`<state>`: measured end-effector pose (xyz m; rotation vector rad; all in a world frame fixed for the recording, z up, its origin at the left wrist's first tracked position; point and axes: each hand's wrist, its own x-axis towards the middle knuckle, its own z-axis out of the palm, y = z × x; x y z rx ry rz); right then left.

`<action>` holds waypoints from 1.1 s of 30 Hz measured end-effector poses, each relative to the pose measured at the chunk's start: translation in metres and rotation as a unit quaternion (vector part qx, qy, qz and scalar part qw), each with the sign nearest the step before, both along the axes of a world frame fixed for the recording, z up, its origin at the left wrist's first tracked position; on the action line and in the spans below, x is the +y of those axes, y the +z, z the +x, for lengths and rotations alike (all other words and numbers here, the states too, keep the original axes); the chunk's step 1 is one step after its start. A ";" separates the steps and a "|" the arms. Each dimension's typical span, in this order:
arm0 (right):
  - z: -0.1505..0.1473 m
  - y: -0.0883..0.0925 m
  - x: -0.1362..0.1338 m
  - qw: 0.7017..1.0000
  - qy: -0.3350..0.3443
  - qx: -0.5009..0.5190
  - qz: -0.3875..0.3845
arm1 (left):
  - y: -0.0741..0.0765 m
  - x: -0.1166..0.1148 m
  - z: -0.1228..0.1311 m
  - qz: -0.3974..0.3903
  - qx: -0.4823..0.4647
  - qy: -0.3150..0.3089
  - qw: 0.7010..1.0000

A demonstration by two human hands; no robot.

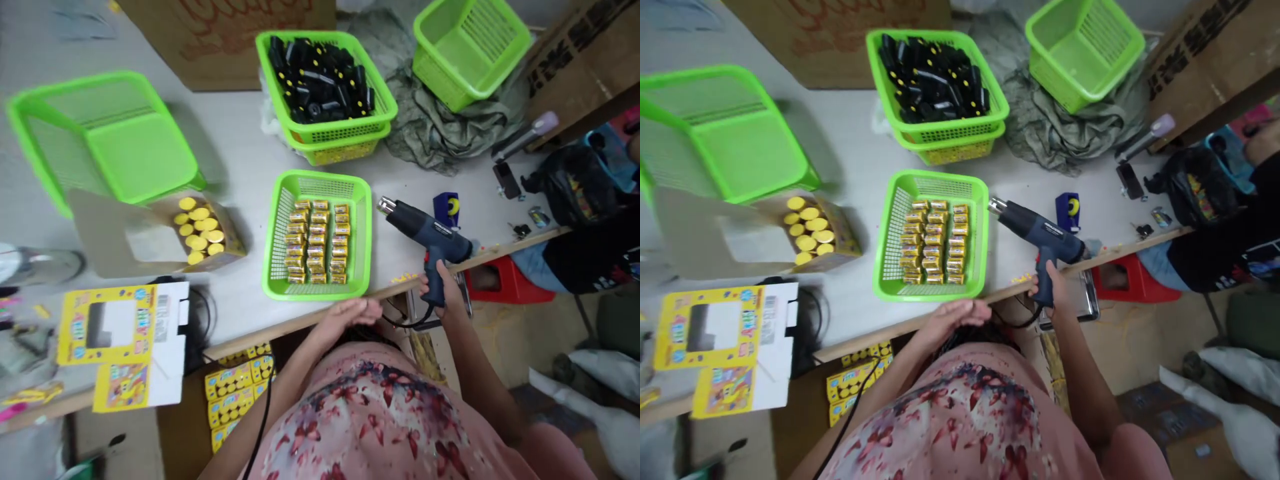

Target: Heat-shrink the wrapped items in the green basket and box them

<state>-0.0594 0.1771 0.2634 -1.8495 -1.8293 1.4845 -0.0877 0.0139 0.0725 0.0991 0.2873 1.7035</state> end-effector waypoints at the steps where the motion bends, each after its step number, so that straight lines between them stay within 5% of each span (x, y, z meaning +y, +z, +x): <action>1: 0.001 0.002 -0.007 0.999 -0.003 0.000 -0.038 | 0.017 0.011 -0.012 -0.011 -0.024 0.050 0.998; 3: 0.002 0.005 -0.021 0.996 0.009 -0.004 -0.092 | 0.047 0.036 -0.028 -0.026 -0.042 0.104 0.993; 6: 0.003 0.004 -0.037 0.991 0.061 -0.011 -0.122 | 0.071 0.061 -0.032 0.036 -0.066 0.062 0.995; 10: 0.009 0.000 -0.041 0.986 0.086 -0.019 -0.143 | 0.072 0.066 -0.022 0.104 -0.083 0.019 0.991; 15: 0.016 -0.003 -0.035 0.989 0.033 -0.017 -0.146 | 0.078 0.073 -0.014 0.109 -0.099 0.010 0.989; 19: 0.024 -0.012 -0.025 0.988 -0.030 0.065 -0.136 | 0.092 0.086 -0.004 0.050 -0.058 0.027 0.997; 22: 0.034 -0.023 -0.009 0.987 -0.062 0.117 -0.086 | 0.075 0.072 -0.003 -0.063 0.046 0.116 0.990; 24: 0.041 -0.031 0.003 0.990 -0.076 0.108 -0.041 | 0.044 0.046 -0.014 -0.189 0.177 0.208 0.943; 27: 0.049 -0.043 0.019 0.993 -0.092 0.073 0.019 | -0.014 -0.004 -0.046 -0.442 0.286 0.366 0.767; 29: 0.050 -0.051 0.026 0.993 -0.098 0.054 0.042 | -0.044 -0.029 -0.070 -0.588 0.367 0.336 0.638; 30: 0.050 -0.055 0.028 0.993 -0.100 0.045 0.050 | -0.054 -0.037 -0.080 -0.624 0.392 0.295 0.608; 33: 0.049 -0.067 0.030 0.993 -0.095 0.025 0.059 | -0.066 -0.043 -0.103 -0.655 0.428 0.127 0.610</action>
